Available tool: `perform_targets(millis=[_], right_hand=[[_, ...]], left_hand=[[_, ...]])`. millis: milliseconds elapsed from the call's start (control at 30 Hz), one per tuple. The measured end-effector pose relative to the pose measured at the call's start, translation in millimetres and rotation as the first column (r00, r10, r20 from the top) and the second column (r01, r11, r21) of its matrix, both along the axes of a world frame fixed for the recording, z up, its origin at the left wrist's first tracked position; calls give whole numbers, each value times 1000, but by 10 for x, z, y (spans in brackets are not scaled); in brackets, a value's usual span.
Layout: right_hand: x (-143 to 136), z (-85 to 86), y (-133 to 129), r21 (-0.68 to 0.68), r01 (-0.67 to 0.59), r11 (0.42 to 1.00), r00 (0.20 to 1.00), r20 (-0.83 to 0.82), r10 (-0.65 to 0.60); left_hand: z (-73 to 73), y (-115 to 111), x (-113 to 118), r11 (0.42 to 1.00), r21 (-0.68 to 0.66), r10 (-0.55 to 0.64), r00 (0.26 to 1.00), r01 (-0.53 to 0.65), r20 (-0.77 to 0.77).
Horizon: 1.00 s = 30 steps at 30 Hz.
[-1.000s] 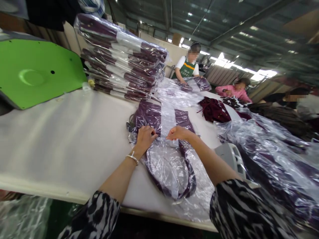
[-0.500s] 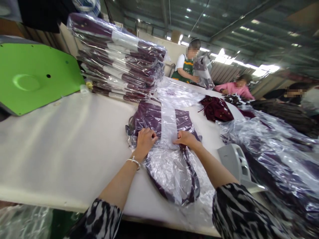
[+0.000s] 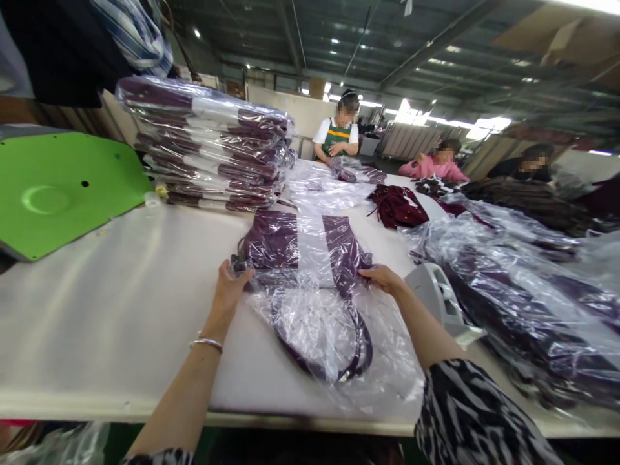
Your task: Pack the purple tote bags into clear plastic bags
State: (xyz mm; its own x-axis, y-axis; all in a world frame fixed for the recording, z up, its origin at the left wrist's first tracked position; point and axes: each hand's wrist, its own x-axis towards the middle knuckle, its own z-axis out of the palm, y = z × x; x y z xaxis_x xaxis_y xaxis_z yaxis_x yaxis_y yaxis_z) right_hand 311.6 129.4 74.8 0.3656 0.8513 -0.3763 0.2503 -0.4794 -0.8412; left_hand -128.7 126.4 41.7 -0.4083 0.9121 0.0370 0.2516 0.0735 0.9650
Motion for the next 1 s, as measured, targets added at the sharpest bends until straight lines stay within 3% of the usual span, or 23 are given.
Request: perform_targets(millis=[67,133,200,300,400,467,533,600,667,700,767,833,933,1000], right_hand=[[-127,-28,-12,40,10,999,994,-112,-6],[-289,-49,-57,97,39,995,977,-210,-18],[-506,-71,-134,149,64,987,953,-303,-16],[-894,-103,-325,208,69,976,905,-424,27],[-1183,-108,-677,181,28,983,830,-553,78],[-1252,-93,-1013,100,-22,995,774,-628,81],[-1251,-69,-1400,11,-79,997,744,-665,66],[-1245,-46,-1792,-50,-139,989,736,-673,69],[-1272,-34,-2139,-88,-217,972,758,-643,111],[-1296,-32,-2283,-91,-246,965,783,-605,143],[-1338,-31,-2506,-76,-280,957,843,-496,208],[-1337,-15,-2646,-39,-276,960,893,-379,242],[-1265,58,-2750,70,-217,974,946,-229,227],[-1232,128,-2769,157,-213,964,955,-175,239]], left_hand=[[11,86,-62,992,-103,-63,992,75,113],[110,243,-105,983,-126,-122,989,131,79],[285,448,-179,979,-123,-180,976,165,-122],[608,739,-378,965,-122,-261,859,231,-441],[868,807,-519,967,-99,-247,786,233,-567],[917,617,-444,957,-63,-255,725,282,-640],[825,212,-203,868,-45,-370,582,495,-724],[614,-346,138,614,-82,-510,316,785,-800],[371,-916,458,351,-208,-577,36,913,-816],[271,-1157,577,303,-255,-579,-35,918,-815],[157,-1494,706,276,-312,-575,-104,909,-811],[153,-1655,710,278,-322,-561,-119,905,-819],[237,-1770,615,250,-269,-547,-93,930,-832],[299,-1873,540,226,-234,-598,-55,946,-800]])
